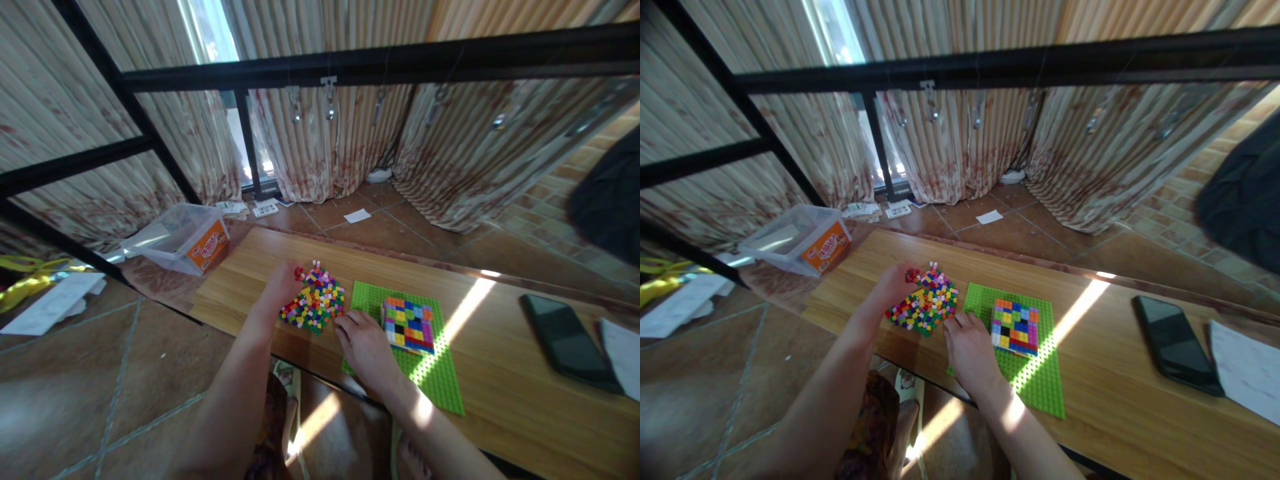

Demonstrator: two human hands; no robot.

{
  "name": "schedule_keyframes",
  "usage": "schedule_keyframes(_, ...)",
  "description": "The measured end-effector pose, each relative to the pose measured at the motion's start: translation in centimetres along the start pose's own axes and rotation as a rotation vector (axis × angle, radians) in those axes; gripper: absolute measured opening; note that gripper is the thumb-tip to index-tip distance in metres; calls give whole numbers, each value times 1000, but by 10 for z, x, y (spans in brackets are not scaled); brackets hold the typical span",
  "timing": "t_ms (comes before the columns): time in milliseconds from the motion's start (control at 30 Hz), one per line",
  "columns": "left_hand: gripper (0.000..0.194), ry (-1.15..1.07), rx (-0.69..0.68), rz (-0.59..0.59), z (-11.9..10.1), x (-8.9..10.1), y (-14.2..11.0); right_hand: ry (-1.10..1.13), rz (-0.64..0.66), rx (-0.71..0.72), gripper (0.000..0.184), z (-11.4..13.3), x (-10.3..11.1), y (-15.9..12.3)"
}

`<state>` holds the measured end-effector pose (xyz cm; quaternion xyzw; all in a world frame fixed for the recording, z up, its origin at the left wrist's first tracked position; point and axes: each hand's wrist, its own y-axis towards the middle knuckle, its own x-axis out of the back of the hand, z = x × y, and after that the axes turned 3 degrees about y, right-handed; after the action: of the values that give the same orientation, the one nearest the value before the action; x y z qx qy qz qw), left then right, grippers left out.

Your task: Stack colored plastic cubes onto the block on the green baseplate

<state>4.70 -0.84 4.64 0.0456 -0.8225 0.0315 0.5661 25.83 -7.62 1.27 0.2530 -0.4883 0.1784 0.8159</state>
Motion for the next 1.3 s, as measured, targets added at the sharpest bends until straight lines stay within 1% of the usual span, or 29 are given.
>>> schedule_keyframes(133, 33, -49, 13, 6, -1, -1, 2, 14, -6, 0, 22, -1, 0, -1)
schedule_keyframes(267, 38, -207, 53, -50, 4, -2, 5, 22, -14, -1, 22, -1, -1, -2)
schedule_keyframes(367, 37, -330, 81, -49, 8, -5, 8, 50, -25, -12, 23, -1, 1, -1)
schedule_keyframes(433, 37, -365, 81, -52, 10, -5, 9, 78, -36, -29, 22, 1, 3, 1)
schedule_keyframes(500, 38, -331, 81, -59, 11, -3, 8, 96, -42, -46, 21, 2, 5, 3)
schedule_keyframes(567, 36, -244, 62, -45, 11, 1, 4, 103, -41, -56, 20, 3, 6, 3)
schedule_keyframes(667, 27, -76, 21, 8, 11, 6, -4, 112, -43, -51, 21, 3, 6, 3)
schedule_keyframes(767, 22, 53, 26, 52, 10, 7, -8, 117, -44, -46, 21, 2, 4, 2)
schedule_keyframes(867, 21, 95, 33, 70, 7, 6, -8, 122, -36, -60, 21, 3, 4, 2)
schedule_keyframes(967, 20, 49, -14, 30, 6, 8, -6, 170, -53, -72, 21, 4, 6, 2)
schedule_keyframes(1033, 19, -51, -78, -16, 4, 11, -8, 270, -109, -95, 21, 5, 9, 4)
schedule_keyframes(1100, 18, -226, -149, -30, -2, 13, -12, 445, -196, -161, 20, 6, 12, 7)
schedule_keyframes(1167, 18, -458, -214, 11, -11, 14, -20, 676, -291, -262, 19, 5, 16, 13)
schedule_keyframes(1233, 16, -675, -270, 64, -23, 12, -30, 916, -365, -355, 22, 3, 21, 19)
schedule_keyframes(1300, 14, -802, -319, 89, -35, 9, -39, 1115, -388, -406, 27, 1, 25, 24)
